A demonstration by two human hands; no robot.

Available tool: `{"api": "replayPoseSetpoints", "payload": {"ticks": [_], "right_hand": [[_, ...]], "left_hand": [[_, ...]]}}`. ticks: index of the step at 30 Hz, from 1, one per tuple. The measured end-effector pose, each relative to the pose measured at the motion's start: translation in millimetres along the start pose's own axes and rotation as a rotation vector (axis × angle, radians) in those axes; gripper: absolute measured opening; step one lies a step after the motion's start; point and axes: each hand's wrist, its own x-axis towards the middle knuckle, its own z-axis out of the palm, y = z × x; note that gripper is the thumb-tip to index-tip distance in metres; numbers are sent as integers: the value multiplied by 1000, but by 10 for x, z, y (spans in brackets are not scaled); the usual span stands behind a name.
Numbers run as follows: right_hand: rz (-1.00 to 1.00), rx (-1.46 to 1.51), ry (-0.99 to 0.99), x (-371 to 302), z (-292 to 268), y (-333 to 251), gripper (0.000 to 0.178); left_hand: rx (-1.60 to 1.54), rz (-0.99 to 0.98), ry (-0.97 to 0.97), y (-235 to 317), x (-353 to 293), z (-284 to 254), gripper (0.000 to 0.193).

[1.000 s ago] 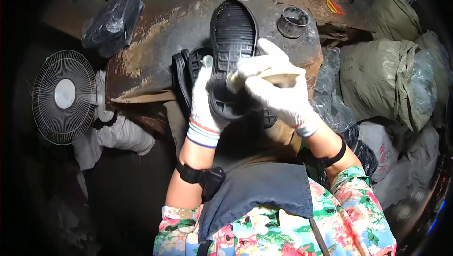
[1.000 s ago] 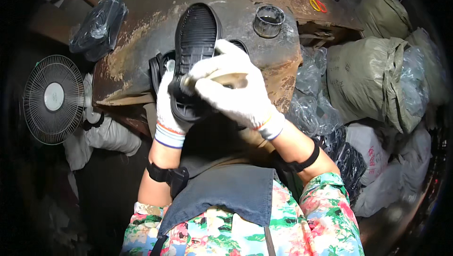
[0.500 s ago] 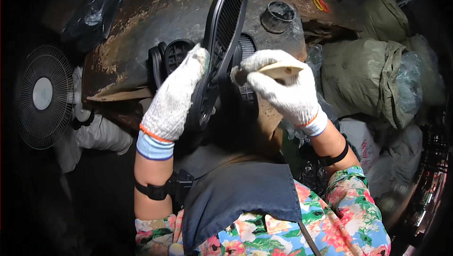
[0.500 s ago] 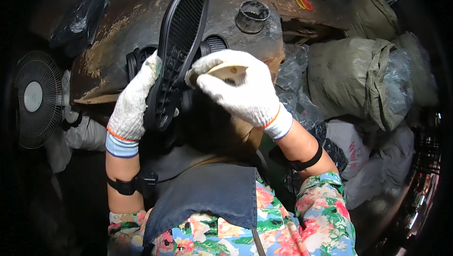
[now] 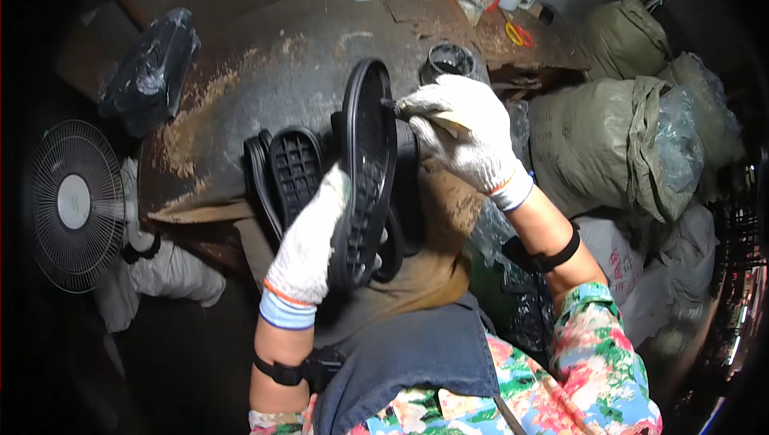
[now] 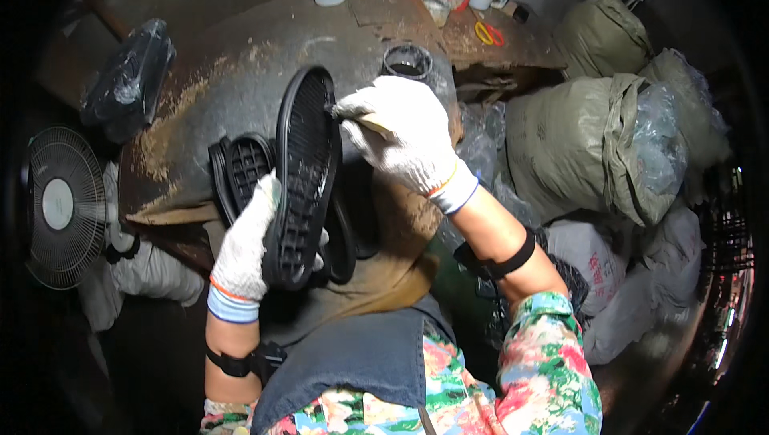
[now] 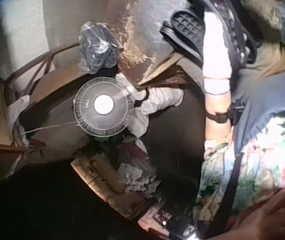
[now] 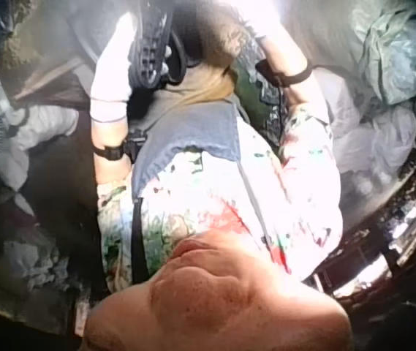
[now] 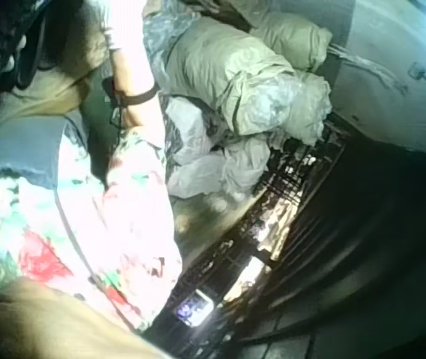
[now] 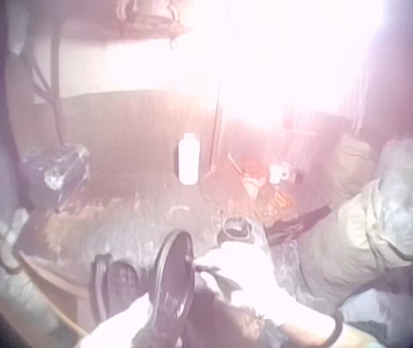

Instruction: Applying adhesive or solvent to the surfaces of shoe soles using a brush.

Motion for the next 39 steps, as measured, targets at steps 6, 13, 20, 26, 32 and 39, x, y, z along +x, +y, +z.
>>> {"api": "replayPoseSetpoints", "payload": {"ticks": [6, 13, 20, 26, 32, 39], "right_hand": [[-24, -44, 0, 310, 2, 150, 17], [-27, 128, 9, 440, 300, 150, 15], [685, 737, 227, -100, 263, 14, 16], [471, 759, 98, -29, 291, -296, 15], [685, 1008, 204, 15, 168, -93, 12], [420, 810, 13, -70, 298, -241, 15]], "left_hand": [[-229, -92, -125, -25, -68, -16, 65], [-580, -218, -515, 60, 157, -88, 78], [-588, -252, -489, -56, 155, -243, 79], [-578, -265, -491, -72, 82, -212, 80], [-625, -232, -515, -85, 70, -257, 79], [-660, -233, -529, -156, 99, -189, 82]]}}
